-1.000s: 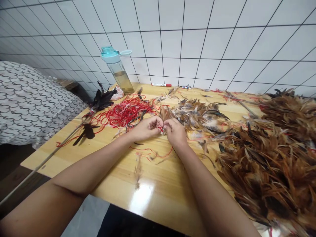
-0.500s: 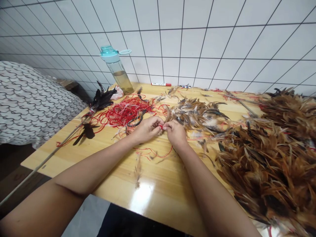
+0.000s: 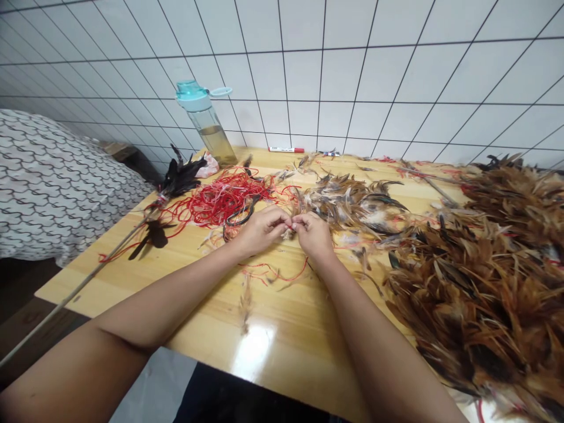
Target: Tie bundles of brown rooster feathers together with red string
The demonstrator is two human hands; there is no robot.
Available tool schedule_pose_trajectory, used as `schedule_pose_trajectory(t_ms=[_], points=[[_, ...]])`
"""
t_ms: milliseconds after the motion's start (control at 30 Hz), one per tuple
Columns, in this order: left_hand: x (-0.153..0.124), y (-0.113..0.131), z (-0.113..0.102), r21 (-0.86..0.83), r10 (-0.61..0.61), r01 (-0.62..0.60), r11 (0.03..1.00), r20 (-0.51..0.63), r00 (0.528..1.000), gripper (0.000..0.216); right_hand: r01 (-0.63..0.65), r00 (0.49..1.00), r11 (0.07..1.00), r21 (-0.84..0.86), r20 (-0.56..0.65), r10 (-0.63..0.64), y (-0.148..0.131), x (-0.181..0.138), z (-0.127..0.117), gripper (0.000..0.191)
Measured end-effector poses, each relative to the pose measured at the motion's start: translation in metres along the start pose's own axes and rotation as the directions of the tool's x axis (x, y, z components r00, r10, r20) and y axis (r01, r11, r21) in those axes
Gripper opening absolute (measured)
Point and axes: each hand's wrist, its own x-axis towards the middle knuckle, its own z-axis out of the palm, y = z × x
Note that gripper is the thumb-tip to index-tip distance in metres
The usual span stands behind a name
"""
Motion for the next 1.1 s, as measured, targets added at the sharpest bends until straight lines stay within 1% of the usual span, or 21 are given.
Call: schedule_pose_trajectory(t_ms=[167, 333, 500, 600, 667, 833, 967, 1100], points=[[-0.001, -0.003, 0.001, -0.106, -0.106, 0.110, 0.988, 0.041, 0.994, 0.013, -0.001, 0.999, 0.999, -0.052, 0.045, 0.003, -0.003, 0.000, -0.002, 0.009], [-0.002, -0.004, 0.002, -0.234, -0.188, 0.207, 0.950, 0.100, 0.977, 0.012, 0.018, 0.997, 0.993, -0.116, 0.082, -0.008, -0.004, 0.000, -0.003, 0.010], [-0.001, -0.004, 0.004, -0.446, -0.263, 0.283, 0.849, 0.108, 0.959, 0.009, 0.053, 0.995, 0.994, -0.092, 0.093, -0.044, -0.003, 0.000, -0.004, 0.010], [-0.002, -0.005, 0.006, -0.531, -0.284, 0.306, 0.790, 0.125, 0.951, 0.009, 0.044, 0.995, 0.997, -0.057, 0.091, -0.039, -0.001, 0.001, -0.004, 0.009], [-0.002, -0.006, 0.007, -0.545, -0.280, 0.301, 0.782, 0.125, 0.952, 0.010, 0.018, 0.996, 1.000, -0.006, 0.083, -0.017, 0.002, 0.001, -0.004, 0.008], [-0.003, -0.005, 0.008, -0.543, -0.247, 0.260, 0.798, 0.098, 0.964, 0.014, -0.064, 0.994, 0.991, 0.114, 0.096, 0.053, 0.009, 0.003, -0.001, 0.008], [-0.003, -0.005, 0.009, -0.582, -0.250, 0.253, 0.773, 0.087, 0.964, 0.015, -0.066, 0.991, 0.991, 0.118, 0.122, 0.052, 0.010, 0.003, 0.000, 0.007], [-0.002, -0.006, 0.009, -0.544, -0.261, 0.261, 0.797, 0.079, 0.962, 0.013, -0.061, 0.993, 0.992, 0.106, 0.103, 0.050, 0.009, 0.003, 0.000, 0.008]])
